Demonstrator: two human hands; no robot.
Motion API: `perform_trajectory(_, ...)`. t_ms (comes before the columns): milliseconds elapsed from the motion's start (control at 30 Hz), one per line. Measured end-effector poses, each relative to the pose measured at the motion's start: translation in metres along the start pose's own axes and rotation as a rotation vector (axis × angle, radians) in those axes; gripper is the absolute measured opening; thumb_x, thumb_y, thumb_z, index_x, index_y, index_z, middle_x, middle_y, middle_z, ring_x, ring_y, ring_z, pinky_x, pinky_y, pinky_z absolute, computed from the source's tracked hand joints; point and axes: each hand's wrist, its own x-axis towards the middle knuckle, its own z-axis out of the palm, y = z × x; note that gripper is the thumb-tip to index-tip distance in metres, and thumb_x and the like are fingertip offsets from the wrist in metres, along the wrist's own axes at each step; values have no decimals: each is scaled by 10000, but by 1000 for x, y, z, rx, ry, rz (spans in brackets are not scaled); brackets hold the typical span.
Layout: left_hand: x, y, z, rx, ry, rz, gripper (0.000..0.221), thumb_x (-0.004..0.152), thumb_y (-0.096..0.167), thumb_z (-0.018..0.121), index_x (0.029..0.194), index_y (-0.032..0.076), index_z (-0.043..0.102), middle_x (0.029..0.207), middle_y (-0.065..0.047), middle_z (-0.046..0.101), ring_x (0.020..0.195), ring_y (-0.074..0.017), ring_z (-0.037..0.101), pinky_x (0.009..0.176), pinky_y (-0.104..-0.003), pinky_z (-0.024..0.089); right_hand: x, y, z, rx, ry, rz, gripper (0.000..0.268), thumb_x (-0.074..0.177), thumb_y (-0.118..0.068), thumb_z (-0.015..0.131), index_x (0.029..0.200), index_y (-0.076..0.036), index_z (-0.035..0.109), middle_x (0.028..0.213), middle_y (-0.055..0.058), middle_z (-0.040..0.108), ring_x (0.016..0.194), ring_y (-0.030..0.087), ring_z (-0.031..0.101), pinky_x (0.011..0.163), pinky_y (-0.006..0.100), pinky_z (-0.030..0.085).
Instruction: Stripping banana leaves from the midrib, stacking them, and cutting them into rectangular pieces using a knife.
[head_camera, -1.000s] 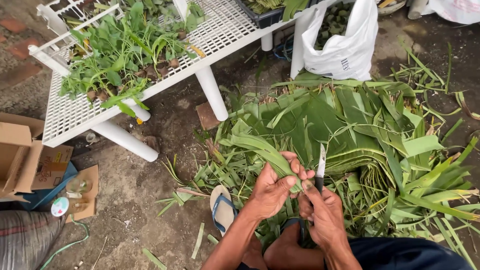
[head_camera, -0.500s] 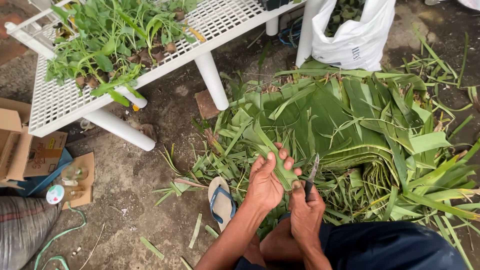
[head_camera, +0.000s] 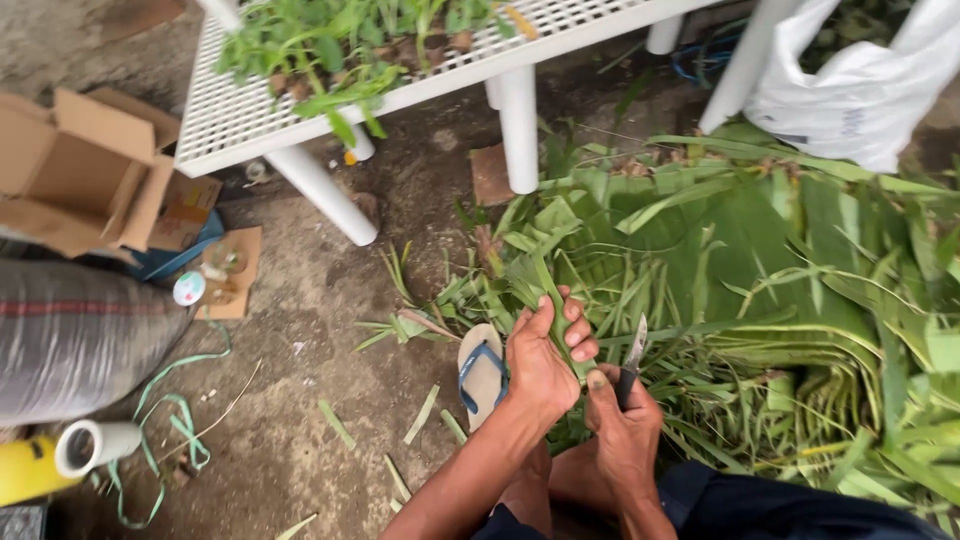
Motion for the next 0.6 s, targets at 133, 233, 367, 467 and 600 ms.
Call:
perform_trajectory(133, -25, 21, 5, -61, -3, 37, 183, 1083, 236, 502, 1197, 98, 541, 906, -46, 560, 693, -144, 490, 573, -288, 440, 3, -6, 11, 4, -56, 60, 134, 922, -61, 689, 986, 56, 686, 593, 34, 512, 481, 106, 380, 428, 251, 327)
perform_trajectory(233, -37, 40, 17, -30, -58, 120, 265, 1048, 255, 554, 1253, 94, 502, 965, -50, 532, 758, -162, 497, 652, -352, 485, 11, -25, 27, 51, -140, 104, 140, 941, -47, 649, 999, 73, 690, 552, 31, 453, 468, 111, 336, 427, 262, 299)
perform_trajectory(367, -44, 58, 40, 106, -357, 167, 537, 984, -54, 562, 1461, 120, 388, 1154, -33, 517, 955, -151, 542, 896, -410, 545, 28, -64, 43, 357, -244, 429, 238, 933, -67, 603, 1153, 12, 648, 740, 75, 495, 421, 42, 249, 361, 223, 169)
perform_trajectory(467, -42, 64, 59, 135, -452, 170, 625, 967, -89, 578, 1496, 151, 347, 1163, -34, 507, 960, -198, 576, 780, -349, 532, 31, -85, 53, 402, -280, 453, 191, 932, -108, 636, 1053, 40, 622, 827, 128, 567, 413, 33, 255, 331, 208, 163)
perform_trajectory(600, -24, 67, 72, -9, -449, 143, 612, 940, -47, 629, 1463, 156, 385, 1116, -47, 529, 886, -251, 598, 653, -328, 561, 21, -95, 72, 285, -299, 71, 302, 1008, -248, 625, 1015, 52, 598, 724, 55, 529, 451, 52, 326, 377, 231, 252)
